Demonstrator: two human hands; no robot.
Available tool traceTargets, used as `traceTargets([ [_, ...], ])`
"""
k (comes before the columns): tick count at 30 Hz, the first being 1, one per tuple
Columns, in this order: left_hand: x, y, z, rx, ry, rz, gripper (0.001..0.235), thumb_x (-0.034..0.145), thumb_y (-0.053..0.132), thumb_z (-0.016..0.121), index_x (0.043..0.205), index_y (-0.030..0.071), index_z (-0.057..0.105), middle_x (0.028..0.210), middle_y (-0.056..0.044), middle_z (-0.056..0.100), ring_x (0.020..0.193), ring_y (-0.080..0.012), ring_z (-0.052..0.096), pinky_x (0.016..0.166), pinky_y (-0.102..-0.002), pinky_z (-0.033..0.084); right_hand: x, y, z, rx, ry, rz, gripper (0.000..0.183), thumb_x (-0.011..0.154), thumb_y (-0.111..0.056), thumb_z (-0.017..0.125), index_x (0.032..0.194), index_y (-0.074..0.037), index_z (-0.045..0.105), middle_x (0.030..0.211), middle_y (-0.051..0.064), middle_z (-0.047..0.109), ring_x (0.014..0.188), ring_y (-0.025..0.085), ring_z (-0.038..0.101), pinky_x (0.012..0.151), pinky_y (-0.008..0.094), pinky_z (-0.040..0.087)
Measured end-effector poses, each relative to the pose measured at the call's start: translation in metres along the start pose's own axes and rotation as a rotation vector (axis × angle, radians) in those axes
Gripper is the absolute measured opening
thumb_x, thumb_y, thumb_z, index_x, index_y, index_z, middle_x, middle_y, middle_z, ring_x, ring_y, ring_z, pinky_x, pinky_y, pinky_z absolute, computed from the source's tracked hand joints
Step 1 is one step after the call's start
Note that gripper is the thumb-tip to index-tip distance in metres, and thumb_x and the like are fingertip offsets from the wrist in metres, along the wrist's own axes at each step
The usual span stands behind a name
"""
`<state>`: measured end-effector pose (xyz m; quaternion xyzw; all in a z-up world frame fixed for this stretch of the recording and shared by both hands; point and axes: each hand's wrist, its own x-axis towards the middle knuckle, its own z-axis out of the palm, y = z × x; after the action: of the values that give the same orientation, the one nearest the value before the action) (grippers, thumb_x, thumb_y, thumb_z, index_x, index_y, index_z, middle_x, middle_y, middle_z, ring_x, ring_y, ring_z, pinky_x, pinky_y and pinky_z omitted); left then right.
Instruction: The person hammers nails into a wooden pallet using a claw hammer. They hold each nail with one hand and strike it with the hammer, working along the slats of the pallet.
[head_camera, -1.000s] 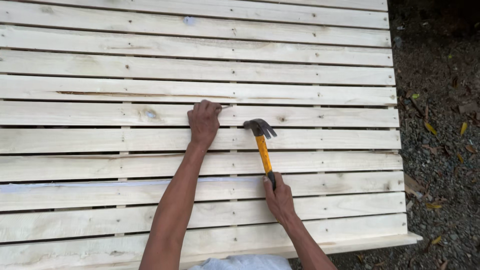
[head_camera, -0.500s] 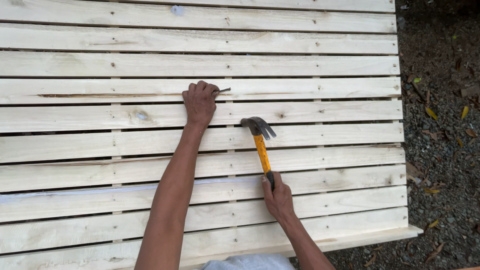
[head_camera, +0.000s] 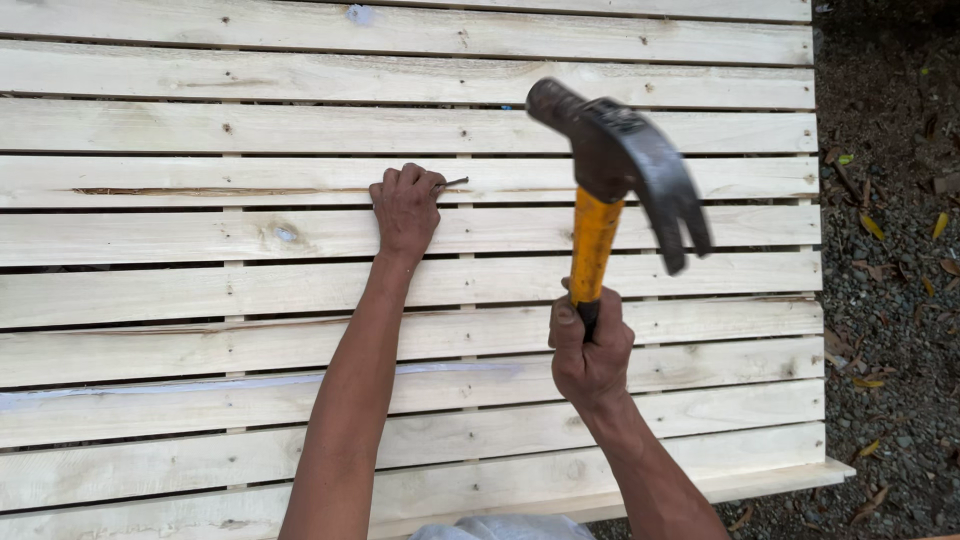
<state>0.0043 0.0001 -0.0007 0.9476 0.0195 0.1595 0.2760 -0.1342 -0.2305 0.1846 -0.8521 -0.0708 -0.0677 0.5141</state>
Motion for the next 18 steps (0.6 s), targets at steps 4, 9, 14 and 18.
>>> traceTargets([
  [4, -0.005, 0.000, -0.004, -0.008, -0.014, 0.002, 0.004, 0.093, 0.018, 0.078, 0.093, 0.021, 0.077, 0.093, 0.005, 0.061, 0.089, -0.0208, 0.054, 0.082, -0.042, 0.039, 0.023, 0.008, 0.029, -0.134, -0.040, 0.045, 0.023, 0.108, -0.023, 0.054, 0.111, -0.001, 0.053, 0.062, 0.006, 0.059, 0.049, 0.015, 0.060, 0.048, 0.032, 0.047],
  [9, 0.011, 0.011, -0.016, -0.030, -0.028, 0.007, 0.005, 0.086, 0.018, 0.077, 0.089, 0.022, 0.077, 0.093, 0.004, 0.063, 0.091, -0.0219, 0.056, 0.080, -0.044, 0.038, 0.026, 0.039, 0.051, -0.435, -0.350, 0.546, 0.027, 0.106, -0.031, 0.053, 0.105, -0.005, 0.054, 0.054, 0.011, 0.058, 0.043, 0.024, 0.057, 0.042, 0.040, 0.043],
  [14, -0.014, 0.007, -0.017, -0.023, 0.018, 0.052, 0.006, 0.092, 0.014, 0.076, 0.096, 0.018, 0.075, 0.097, 0.003, 0.063, 0.094, -0.0223, 0.056, 0.081, -0.043, 0.038, -0.020, 0.048, 0.035, -0.279, -0.268, 0.530, 0.027, 0.105, -0.031, 0.053, 0.101, -0.004, 0.054, 0.055, 0.010, 0.053, 0.044, 0.020, 0.050, 0.041, 0.040, 0.040],
  [18, 0.003, 0.000, -0.011, -0.028, 0.047, 0.028, 0.006, 0.090, 0.015, 0.076, 0.095, 0.017, 0.075, 0.095, 0.001, 0.062, 0.092, -0.0227, 0.056, 0.080, -0.044, 0.038, -0.022, 0.044, 0.034, -0.213, -0.173, 0.554, 0.024, 0.102, -0.029, 0.055, 0.102, -0.006, 0.059, 0.055, 0.005, 0.055, 0.047, 0.012, 0.050, 0.043, 0.034, 0.043],
])
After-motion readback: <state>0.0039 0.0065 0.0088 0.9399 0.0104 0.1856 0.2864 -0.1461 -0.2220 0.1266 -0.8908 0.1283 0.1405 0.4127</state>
